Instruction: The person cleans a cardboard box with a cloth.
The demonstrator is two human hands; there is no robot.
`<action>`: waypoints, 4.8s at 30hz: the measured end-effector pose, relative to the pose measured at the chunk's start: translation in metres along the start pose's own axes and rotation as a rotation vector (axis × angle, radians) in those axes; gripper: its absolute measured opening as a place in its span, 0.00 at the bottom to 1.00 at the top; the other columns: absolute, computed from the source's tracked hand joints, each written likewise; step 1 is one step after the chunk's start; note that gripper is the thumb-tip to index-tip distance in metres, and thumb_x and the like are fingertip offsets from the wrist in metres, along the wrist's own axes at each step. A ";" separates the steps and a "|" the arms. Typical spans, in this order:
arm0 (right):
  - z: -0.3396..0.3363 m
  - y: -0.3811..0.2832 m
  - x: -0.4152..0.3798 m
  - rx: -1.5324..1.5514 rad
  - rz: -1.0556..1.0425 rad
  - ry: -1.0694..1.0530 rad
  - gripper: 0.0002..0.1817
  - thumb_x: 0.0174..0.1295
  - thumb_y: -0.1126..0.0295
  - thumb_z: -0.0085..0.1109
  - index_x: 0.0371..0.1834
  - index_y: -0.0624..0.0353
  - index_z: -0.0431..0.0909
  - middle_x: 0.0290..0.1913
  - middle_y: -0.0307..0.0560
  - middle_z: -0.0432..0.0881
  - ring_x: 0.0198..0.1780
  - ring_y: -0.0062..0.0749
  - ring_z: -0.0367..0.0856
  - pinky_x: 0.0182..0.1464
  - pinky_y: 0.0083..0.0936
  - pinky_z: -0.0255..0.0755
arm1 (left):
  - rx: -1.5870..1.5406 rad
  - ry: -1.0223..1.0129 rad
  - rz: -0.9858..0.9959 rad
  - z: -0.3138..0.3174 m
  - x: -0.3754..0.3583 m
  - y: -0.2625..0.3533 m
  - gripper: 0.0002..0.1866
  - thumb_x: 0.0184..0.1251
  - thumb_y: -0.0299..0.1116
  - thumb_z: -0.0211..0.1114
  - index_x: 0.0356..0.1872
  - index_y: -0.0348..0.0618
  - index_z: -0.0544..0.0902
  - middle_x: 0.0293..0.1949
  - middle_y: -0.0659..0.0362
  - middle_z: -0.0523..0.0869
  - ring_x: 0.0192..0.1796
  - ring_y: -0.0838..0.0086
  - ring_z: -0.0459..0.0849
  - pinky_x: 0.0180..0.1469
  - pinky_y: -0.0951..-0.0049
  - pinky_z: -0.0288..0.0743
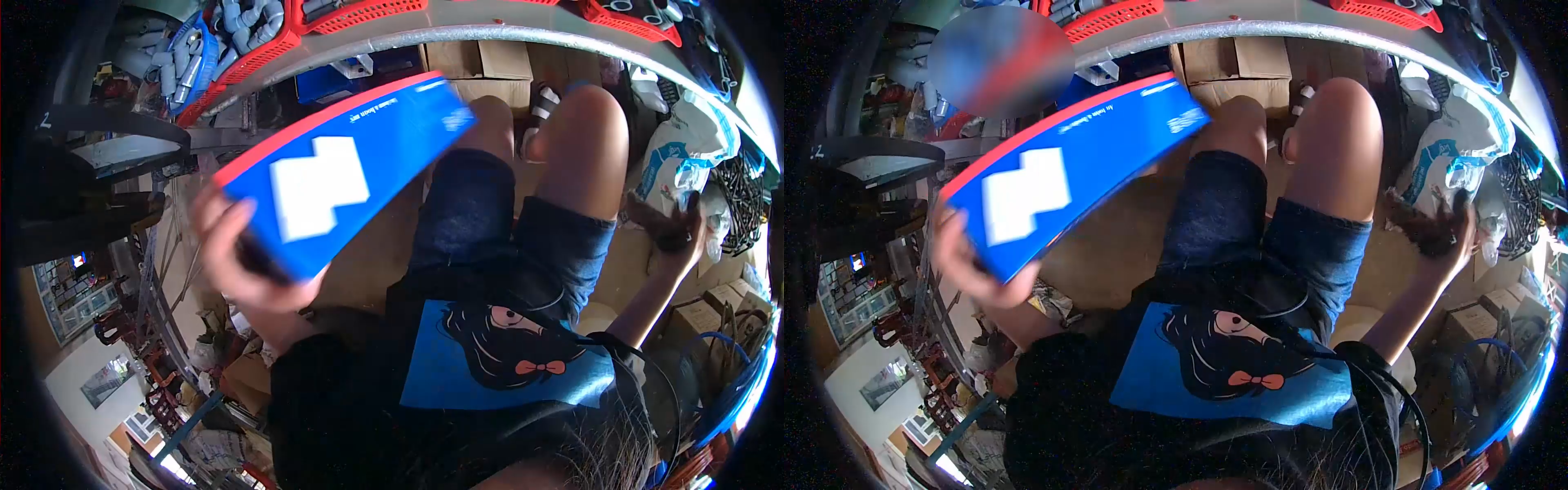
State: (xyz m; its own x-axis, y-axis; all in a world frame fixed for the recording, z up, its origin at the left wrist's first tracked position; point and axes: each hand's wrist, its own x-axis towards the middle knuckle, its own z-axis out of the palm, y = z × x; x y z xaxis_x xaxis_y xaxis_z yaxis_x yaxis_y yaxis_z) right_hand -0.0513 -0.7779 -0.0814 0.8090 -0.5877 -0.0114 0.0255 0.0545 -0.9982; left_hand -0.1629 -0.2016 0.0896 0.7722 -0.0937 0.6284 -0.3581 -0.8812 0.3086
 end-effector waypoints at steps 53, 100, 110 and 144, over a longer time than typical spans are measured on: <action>0.007 -0.049 -0.029 0.468 0.573 0.052 0.25 0.77 0.59 0.51 0.72 0.58 0.68 0.72 0.48 0.73 0.72 0.40 0.70 0.72 0.43 0.67 | 0.226 -1.096 -0.372 0.419 -0.074 -0.263 0.58 0.48 0.51 0.80 0.77 0.37 0.58 0.77 0.44 0.59 0.79 0.50 0.57 0.79 0.55 0.57; 0.156 -0.043 -0.060 0.422 0.226 -0.073 0.19 0.75 0.60 0.56 0.66 0.51 0.75 0.59 0.38 0.79 0.58 0.25 0.78 0.56 0.33 0.74 | -0.977 0.358 -0.478 0.100 -0.054 -0.045 0.55 0.47 0.55 0.72 0.73 0.34 0.58 0.64 0.46 0.71 0.64 0.61 0.75 0.64 0.55 0.70; 0.168 -0.100 -0.082 0.219 -0.302 -0.499 0.24 0.67 0.72 0.64 0.64 0.56 0.69 0.54 0.43 0.80 0.49 0.23 0.79 0.50 0.21 0.75 | -0.662 0.127 0.176 0.238 0.085 0.058 0.57 0.43 0.43 0.85 0.69 0.31 0.56 0.53 0.38 0.78 0.55 0.51 0.82 0.60 0.56 0.76; 0.281 -0.129 -0.059 -0.156 -0.754 -1.153 0.23 0.54 0.79 0.61 0.56 0.57 0.85 0.49 0.50 0.89 0.52 0.37 0.87 0.59 0.31 0.78 | -0.888 -0.102 -0.010 0.224 0.095 0.036 0.72 0.56 0.41 0.80 0.77 0.40 0.20 0.68 0.37 0.70 0.67 0.54 0.76 0.71 0.59 0.68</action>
State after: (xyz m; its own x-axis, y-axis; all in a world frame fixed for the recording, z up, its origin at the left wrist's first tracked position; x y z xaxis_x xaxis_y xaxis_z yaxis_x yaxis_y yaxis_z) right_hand 0.0623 -0.5235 0.0648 0.6546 0.5614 0.5063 0.6654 -0.1100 -0.7384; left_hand 0.0153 -0.3463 0.0004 0.8055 -0.1660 0.5689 -0.5925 -0.2028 0.7796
